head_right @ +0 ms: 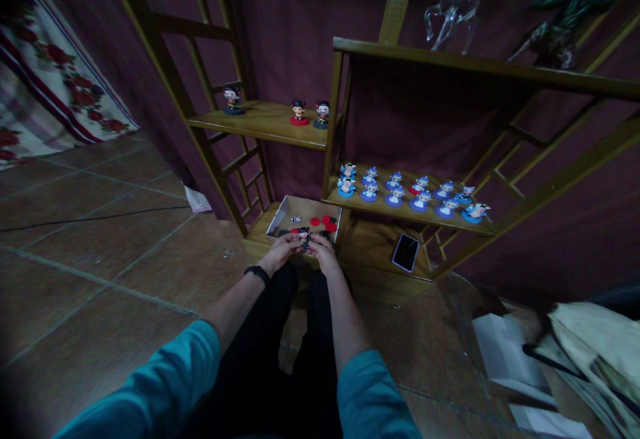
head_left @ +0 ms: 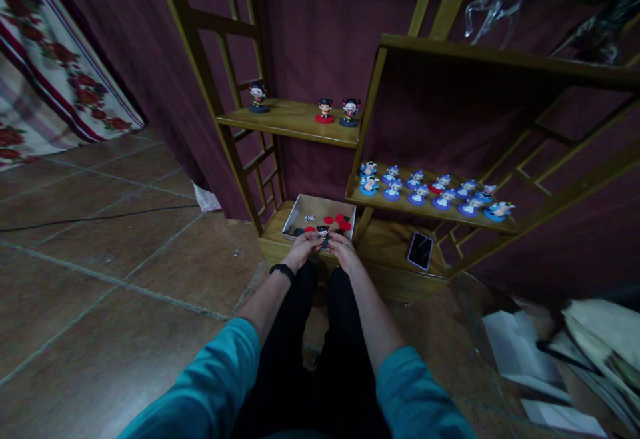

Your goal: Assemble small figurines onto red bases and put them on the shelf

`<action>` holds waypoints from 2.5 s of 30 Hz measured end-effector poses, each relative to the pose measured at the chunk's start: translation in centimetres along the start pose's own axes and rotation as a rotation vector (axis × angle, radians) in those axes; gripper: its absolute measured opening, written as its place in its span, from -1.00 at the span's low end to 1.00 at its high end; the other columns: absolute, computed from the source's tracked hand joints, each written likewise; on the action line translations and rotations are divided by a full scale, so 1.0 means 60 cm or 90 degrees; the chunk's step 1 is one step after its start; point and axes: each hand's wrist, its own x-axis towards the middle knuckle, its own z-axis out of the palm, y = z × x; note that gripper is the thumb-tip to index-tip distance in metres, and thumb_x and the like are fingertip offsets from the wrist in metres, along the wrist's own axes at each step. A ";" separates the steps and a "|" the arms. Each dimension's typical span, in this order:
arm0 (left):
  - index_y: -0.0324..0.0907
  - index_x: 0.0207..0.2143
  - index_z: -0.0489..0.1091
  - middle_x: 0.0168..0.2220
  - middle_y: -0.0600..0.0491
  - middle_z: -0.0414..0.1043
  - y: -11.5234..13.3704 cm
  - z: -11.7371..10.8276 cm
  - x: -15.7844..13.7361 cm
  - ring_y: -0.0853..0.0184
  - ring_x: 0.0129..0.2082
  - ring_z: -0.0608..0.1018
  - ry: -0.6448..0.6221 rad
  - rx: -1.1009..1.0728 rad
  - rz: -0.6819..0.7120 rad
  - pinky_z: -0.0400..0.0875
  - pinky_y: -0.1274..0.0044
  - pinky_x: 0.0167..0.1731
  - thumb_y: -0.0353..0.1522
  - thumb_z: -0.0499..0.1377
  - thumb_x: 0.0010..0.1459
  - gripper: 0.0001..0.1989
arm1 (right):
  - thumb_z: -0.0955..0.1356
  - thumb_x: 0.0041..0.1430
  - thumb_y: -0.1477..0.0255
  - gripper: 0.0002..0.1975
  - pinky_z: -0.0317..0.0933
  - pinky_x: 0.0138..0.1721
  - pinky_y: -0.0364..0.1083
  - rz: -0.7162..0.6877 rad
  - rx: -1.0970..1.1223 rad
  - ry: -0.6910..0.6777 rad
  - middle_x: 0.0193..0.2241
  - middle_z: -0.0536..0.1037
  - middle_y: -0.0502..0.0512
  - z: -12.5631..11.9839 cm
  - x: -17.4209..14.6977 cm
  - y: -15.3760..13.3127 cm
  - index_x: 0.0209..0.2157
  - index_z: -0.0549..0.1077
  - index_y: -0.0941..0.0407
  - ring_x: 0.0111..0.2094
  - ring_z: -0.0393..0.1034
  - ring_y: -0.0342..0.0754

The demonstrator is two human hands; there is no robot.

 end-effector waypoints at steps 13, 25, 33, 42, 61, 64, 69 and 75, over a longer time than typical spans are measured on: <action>-0.30 -0.44 0.40 -0.50 0.07 0.43 -0.004 -0.003 0.003 0.51 -0.57 0.44 0.003 0.011 0.006 0.30 0.67 -0.54 -0.54 0.32 -0.20 -0.79 | 0.43 -0.19 0.44 -0.70 0.30 -0.30 -0.11 -0.001 0.010 -0.001 -0.34 0.55 0.03 -0.003 0.003 0.004 -0.29 0.46 0.09 -0.39 0.43 -0.14; -0.32 -0.40 0.42 -0.44 -0.01 0.45 -0.007 -0.006 0.006 0.48 -0.54 0.46 0.005 0.002 -0.003 0.33 0.65 -0.52 -0.54 0.28 -0.14 -0.83 | 0.43 -0.18 0.46 -0.70 0.29 -0.32 -0.13 0.008 0.011 0.006 -0.42 0.55 0.02 -0.006 0.003 0.005 -0.29 0.46 0.11 -0.46 0.41 -0.17; -0.33 -0.41 0.43 -0.46 0.00 0.45 -0.014 -0.007 0.012 0.50 -0.57 0.44 0.008 0.009 0.010 0.33 0.66 -0.54 -0.56 0.24 -0.12 -0.87 | 0.41 -0.18 0.48 -0.71 0.28 -0.34 -0.16 0.016 0.011 0.014 -0.39 0.56 0.02 -0.003 0.003 0.003 -0.29 0.46 0.12 -0.45 0.42 -0.18; -0.32 -0.41 0.43 -0.45 -0.01 0.45 -0.013 -0.008 0.011 0.48 -0.55 0.45 0.002 0.009 0.012 0.33 0.66 -0.54 -0.55 0.27 -0.16 -0.83 | 0.40 -0.15 0.51 -0.75 0.28 -0.35 -0.17 0.013 0.020 0.013 -0.42 0.55 0.01 -0.003 0.001 0.002 -0.31 0.46 0.12 -0.45 0.42 -0.19; -0.30 -0.43 0.39 -0.48 0.03 0.44 -0.015 -0.008 0.013 0.49 -0.56 0.44 0.005 0.020 0.033 0.30 0.65 -0.56 -0.53 0.33 -0.25 -0.75 | 0.39 -0.11 0.49 -0.74 0.29 -0.25 -0.11 0.005 0.005 0.004 -0.31 0.55 0.03 -0.004 0.001 0.003 -0.28 0.46 0.10 -0.37 0.44 -0.15; -0.29 -0.44 0.39 -0.49 0.04 0.43 -0.016 -0.008 0.014 0.49 -0.57 0.44 0.016 0.014 0.032 0.30 0.64 -0.55 -0.54 0.32 -0.24 -0.77 | 0.39 -0.11 0.48 -0.72 0.29 -0.26 -0.11 0.006 -0.001 -0.004 -0.32 0.55 0.04 -0.005 0.001 0.003 -0.26 0.46 0.09 -0.37 0.44 -0.15; -0.29 -0.41 0.39 -0.47 0.02 0.43 -0.017 -0.011 0.015 0.48 -0.55 0.45 0.024 0.004 0.024 0.31 0.64 -0.55 -0.54 0.30 -0.21 -0.77 | 0.39 -0.11 0.49 -0.69 0.29 -0.29 -0.13 0.024 0.011 -0.018 -0.39 0.55 0.03 -0.005 0.002 0.004 -0.22 0.44 0.11 -0.41 0.42 -0.17; -0.30 -0.39 0.41 -0.45 0.00 0.44 -0.016 -0.012 0.015 0.48 -0.55 0.45 0.035 0.000 0.022 0.33 0.65 -0.53 -0.53 0.28 -0.18 -0.79 | 0.40 -0.10 0.50 -0.67 0.31 -0.35 -0.14 0.047 0.019 -0.023 -0.48 0.52 0.00 -0.006 0.003 0.008 -0.21 0.42 0.12 -0.47 0.39 -0.19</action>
